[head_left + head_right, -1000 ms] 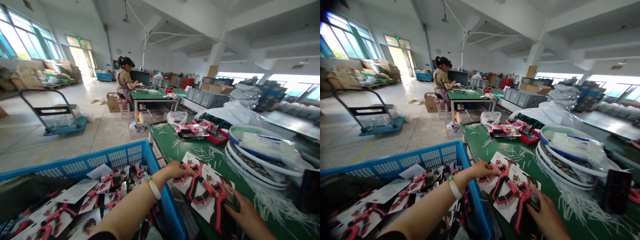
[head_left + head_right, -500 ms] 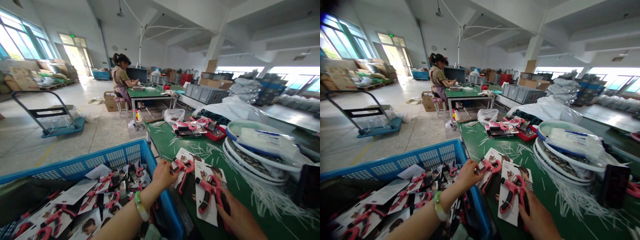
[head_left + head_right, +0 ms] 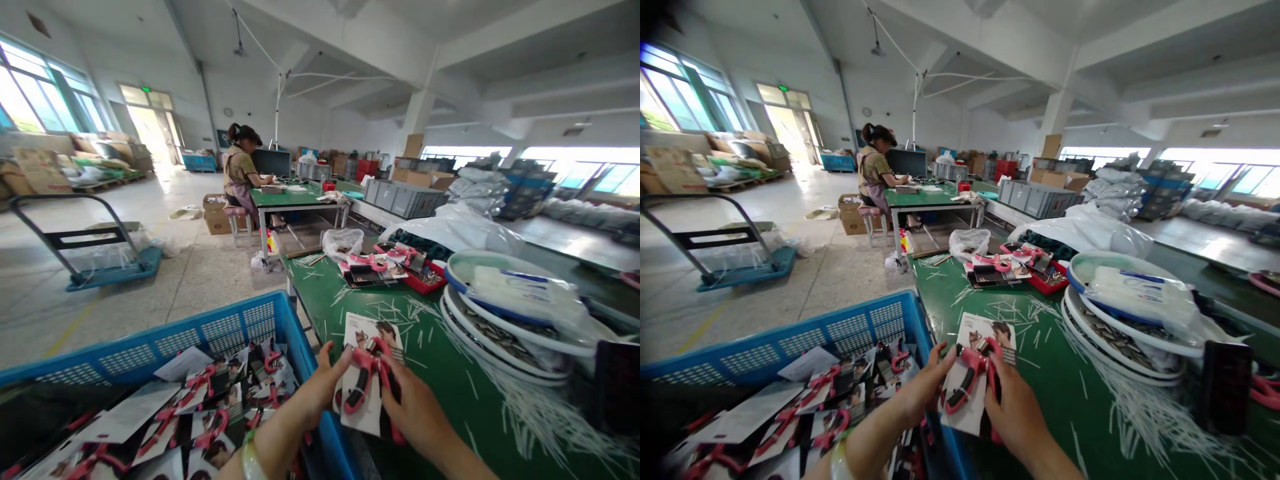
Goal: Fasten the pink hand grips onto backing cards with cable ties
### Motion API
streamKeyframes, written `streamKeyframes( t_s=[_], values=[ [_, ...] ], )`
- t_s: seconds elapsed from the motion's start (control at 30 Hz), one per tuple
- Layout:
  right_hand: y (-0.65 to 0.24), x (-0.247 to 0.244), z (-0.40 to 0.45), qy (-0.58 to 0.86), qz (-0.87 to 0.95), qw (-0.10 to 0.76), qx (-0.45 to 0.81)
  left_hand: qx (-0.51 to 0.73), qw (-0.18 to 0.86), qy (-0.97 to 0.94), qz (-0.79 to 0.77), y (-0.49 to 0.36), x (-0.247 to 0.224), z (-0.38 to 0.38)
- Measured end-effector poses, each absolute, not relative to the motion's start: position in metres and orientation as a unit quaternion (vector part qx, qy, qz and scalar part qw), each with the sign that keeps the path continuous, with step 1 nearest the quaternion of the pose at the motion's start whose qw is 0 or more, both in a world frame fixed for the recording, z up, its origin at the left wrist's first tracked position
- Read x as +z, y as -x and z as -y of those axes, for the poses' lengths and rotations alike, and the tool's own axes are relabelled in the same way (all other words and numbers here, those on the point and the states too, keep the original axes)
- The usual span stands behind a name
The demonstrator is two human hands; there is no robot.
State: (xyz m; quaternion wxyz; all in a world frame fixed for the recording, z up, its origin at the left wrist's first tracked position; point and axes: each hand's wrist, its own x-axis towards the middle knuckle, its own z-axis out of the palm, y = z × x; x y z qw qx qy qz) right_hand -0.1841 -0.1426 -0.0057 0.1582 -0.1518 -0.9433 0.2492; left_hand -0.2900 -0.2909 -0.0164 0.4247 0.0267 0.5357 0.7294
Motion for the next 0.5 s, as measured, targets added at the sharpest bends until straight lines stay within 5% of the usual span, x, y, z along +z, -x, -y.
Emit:
streamKeyframes(
  t_s=[0.3,0.5],
  values=[
    [0.208,0.017,0.094,0.159,0.921,0.146,0.325,0.740,0.455,-0.081,-0.489,0.323,-0.023,0.274],
    [0.282,0.025,-0.020,0.377,0.857,0.197,0.291,0.838,0.252,-0.067,-0.479,0.405,-0.031,0.235]
  ],
)
